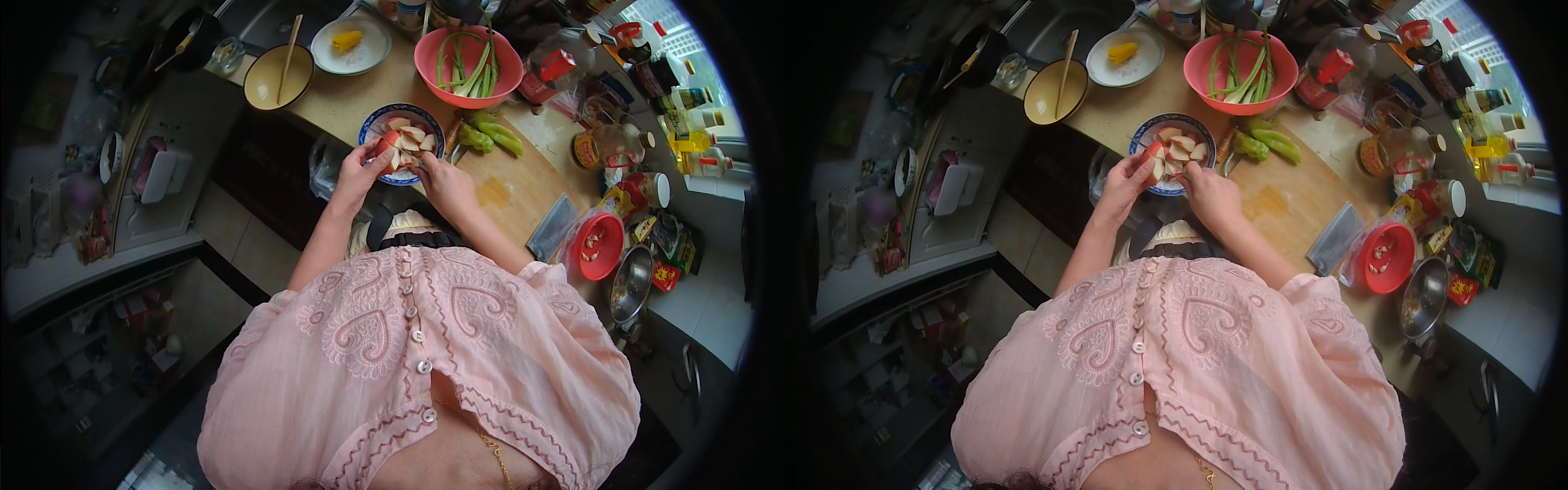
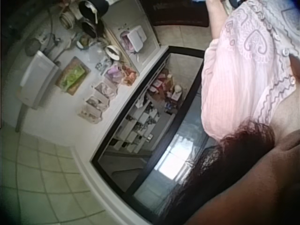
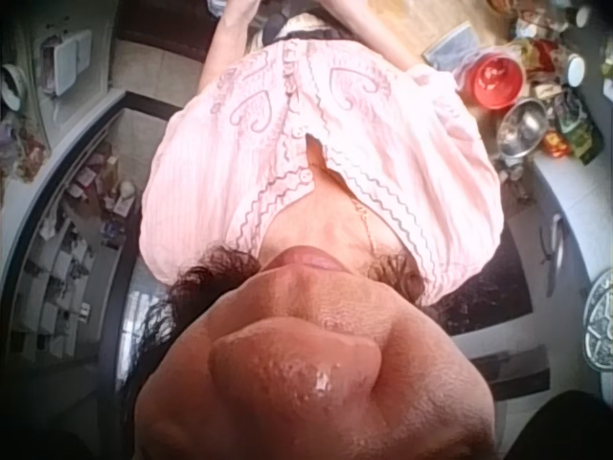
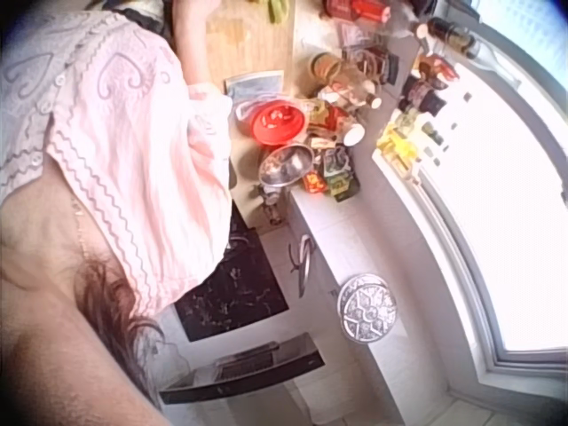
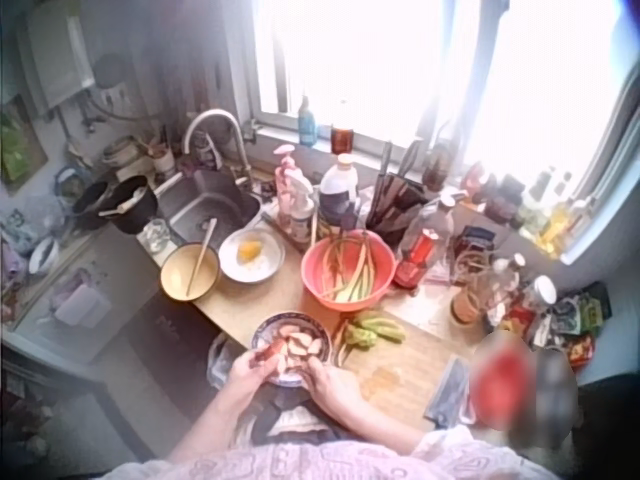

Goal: The person holds a red apple and uses a small knife to slice it into pieces over a blue and white patterned bowl. The apple slices are placed directly into the bowl as they are cut.

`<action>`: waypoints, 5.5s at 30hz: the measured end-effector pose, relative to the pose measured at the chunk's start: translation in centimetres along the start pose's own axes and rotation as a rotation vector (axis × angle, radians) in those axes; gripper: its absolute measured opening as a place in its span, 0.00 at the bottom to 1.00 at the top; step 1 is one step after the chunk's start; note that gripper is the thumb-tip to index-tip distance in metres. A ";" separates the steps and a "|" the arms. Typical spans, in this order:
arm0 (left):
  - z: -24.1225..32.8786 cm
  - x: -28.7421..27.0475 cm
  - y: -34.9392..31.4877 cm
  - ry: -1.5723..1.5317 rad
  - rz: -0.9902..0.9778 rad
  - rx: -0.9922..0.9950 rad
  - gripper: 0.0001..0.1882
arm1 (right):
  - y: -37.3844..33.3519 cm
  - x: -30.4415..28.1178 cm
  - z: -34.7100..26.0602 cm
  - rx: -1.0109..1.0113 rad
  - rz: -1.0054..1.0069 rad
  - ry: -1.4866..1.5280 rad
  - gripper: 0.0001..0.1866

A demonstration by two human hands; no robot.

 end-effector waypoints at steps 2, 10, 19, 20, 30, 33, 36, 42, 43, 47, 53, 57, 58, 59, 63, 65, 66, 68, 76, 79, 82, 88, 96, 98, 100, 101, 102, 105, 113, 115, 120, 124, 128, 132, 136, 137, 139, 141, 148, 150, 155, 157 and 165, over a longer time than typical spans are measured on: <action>0.2 0.2 -0.4 0.040 -0.027 -0.020 0.31 | -0.1 -0.1 -0.2 -0.007 0.009 -0.012 0.13; 1.1 0.3 -1.3 0.121 0.023 0.071 0.28 | -0.3 -0.2 -0.4 0.004 0.012 0.087 0.13; 1.2 1.0 -1.1 0.165 -0.060 0.000 0.27 | -0.6 0.0 0.3 0.067 -0.055 0.253 0.14; 1.0 1.0 -1.1 0.152 -0.048 -0.031 0.26 | -0.6 0.0 0.4 0.066 -0.045 0.260 0.14; 1.4 1.5 -1.5 0.198 -0.076 -0.062 0.22 | -0.7 -0.2 0.7 0.052 -0.052 0.248 0.13; 1.2 1.5 -1.1 0.205 -0.073 -0.068 0.24 | -0.8 -0.3 0.9 0.048 -0.038 0.255 0.13; 0.5 0.4 -0.2 0.306 0.099 -0.021 0.26 | -0.9 -0.4 0.8 0.051 -0.039 0.243 0.13; 0.6 0.1 -0.3 0.336 0.224 0.012 0.28 | -0.9 -0.7 0.0 -0.028 0.037 0.154 0.12; 0.0 0.0 0.0 0.387 0.249 -0.031 0.30 | -1.0 -0.6 0.1 -0.016 0.039 0.138 0.12; 0.0 -1.0 0.9 0.408 0.317 0.068 0.34 | -1.0 -0.3 0.1 0.017 0.046 0.132 0.12; 0.5 -1.2 0.6 0.460 0.378 0.133 0.38 | -1.7 -0.2 0.5 0.061 0.009 0.109 0.12; 0.7 -0.5 -0.1 0.558 0.423 0.151 0.39 | -1.1 0.0 0.2 0.045 0.010 0.105 0.11; 0.6 -1.3 -0.1 0.534 0.441 0.148 0.39 | -1.0 -0.1 -0.1 0.041 0.007 0.097 0.11; 0.6 -1.8 0.0 0.507 0.455 0.146 0.39 | -1.1 -0.1 -0.2 0.032 -0.003 0.072 0.11; 1.7 -0.9 -0.8 0.578 0.473 0.170 0.39 | -1.3 0.3 0.0 0.072 -0.026 0.059 0.12; 1.4 -0.5 -0.5 0.574 0.466 0.171 0.38 | -0.7 0.1 -0.1 0.072 0.005 0.082 0.12; 0.8 -0.8 0.3 0.543 0.455 0.167 0.37 | -0.8 0.2 0.3 0.084 -0.003 0.067 0.12; 0.6 -1.6 1.0 0.553 0.453 0.176 0.35 | -1.2 0.6 0.5 0.114 -0.019 0.093 0.12; 0.1 -1.0 2.7 0.530 0.295 0.066 0.24 | -1.4 1.8 1.4 0.187 0.033 0.176 0.14; 0.3 -1.7 3.5 0.581 0.306 0.069 0.23 | -2.4 2.1 1.8 0.241 0.061 0.186 0.13; -0.3 -0.5 3.7 0.606 0.266 0.058 0.22 | -2.3 2.3 1.8 0.282 0.081 0.186 0.13; 0.2 -0.9 3.9 0.622 0.249 0.029 0.23 | -2.5 2.6 1.6 0.296 0.047 0.176 0.13; -0.3 -1.6 3.2 0.634 0.282 -0.018 0.23 | -2.3 3.8 1.2 0.286 -0.005 0.195 0.13; -1.0 -1.6 3.2 0.584 0.276 -0.017 0.23 | -2.1 3.3 1.3 0.290 -0.026 0.163 0.13; -1.0 -1.6 3.2 0.550 0.276 -0.007 0.25 | -2.0 3.7 1.5 0.295 -0.056 0.152 0.13; -0.8 -1.7 3.4 0.545 0.283 -0.006 0.25 | -2.1 3.4 1.4 0.321 -0.113 0.150 0.13; -0.9 -1.8 3.7 0.561 0.294 0.011 0.26 | -2.7 4.4 2.1 0.342 -0.104 0.135 0.14; -0.1 -1.0 2.7 0.754 0.429 0.094 0.30 | -2.4 2.4 1.1 0.311 -0.042 0.102 0.12; 0.6 0.1 0.2 0.635 0.398 0.056 0.35 | -1.9 2.5 0.7 0.212 -0.068 0.042 0.13; -0.5 -1.3 1.1 0.614 0.442 0.062 0.36 | -2.1 3.0 1.4 0.220 -0.105 0.034 0.13; 0.0 -1.1 1.1 0.477 0.341 0.023 0.34 | -3.1 3.3 2.6 0.296 -0.142 0.058 0.14; -1.6 0.1 0.9 0.231 0.107 -0.047 0.30 | -2.7 2.9 3.4 0.316 -0.085 0.089 0.15; -1.8 1.0 0.4 0.032 -0.122 -0.132 0.28 | -2.8 2.5 4.0 0.319 -0.046 0.159 0.14; -1.2 2.0 0.2 -0.106 -0.265 -0.085 0.27 | -2.3 1.7 1.7 0.168 -0.034 0.279 0.13; -0.6 2.7 -0.1 -0.330 -0.328 -0.145 0.26 | -2.3 1.2 1.2 0.140 -0.035 0.250 0.12; -0.4 2.8 -0.2 -0.319 -0.337 -0.126 0.26 | -2.1 0.8 1.1 0.138 -0.034 0.243 0.12; -0.1 3.1 -0.2 -0.297 -0.354 -0.090 0.28 | -1.9 0.5 1.1 0.127 -0.033 0.239 0.12; 0.4 3.1 -0.5 -0.254 -0.352 -0.052 0.27 | -1.8 0.3 1.2 0.110 -0.026 0.239 0.12; 1.5 1.9 -1.0 0.011 -0.108 0.046 0.28 | -1.2 -2.0 0.3 -0.010 0.120 0.200 0.11; 1.4 1.7 -0.5 0.033 -0.126 0.057 0.27 | -1.3 -1.9 0.0 -0.014 0.079 0.167 0.10; 1.4 2.1 -0.4 0.020 -0.142 0.050 0.26 | -1.3 -1.8 0.1 0.004 0.062 0.191 0.11; 1.2 1.8 -0.3 0.027 -0.128 0.056 0.25 | -1.2 -1.8 0.1 -0.001 0.063 0.192 0.11; 1.5 1.5 -0.8 0.090 -0.077 0.046 0.26 | -1.3 -1.1 -0.1 -0.014 0.069 0.175 0.11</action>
Point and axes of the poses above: each hand's wrist, its own y-axis towards the middle knuckle, its own x-axis out of the palm, z = x × y, the point moved 8 cm from there along y, towards the middle knuckle, and after that the axes turned 11 degrees about -x, right-handed, at the moved point
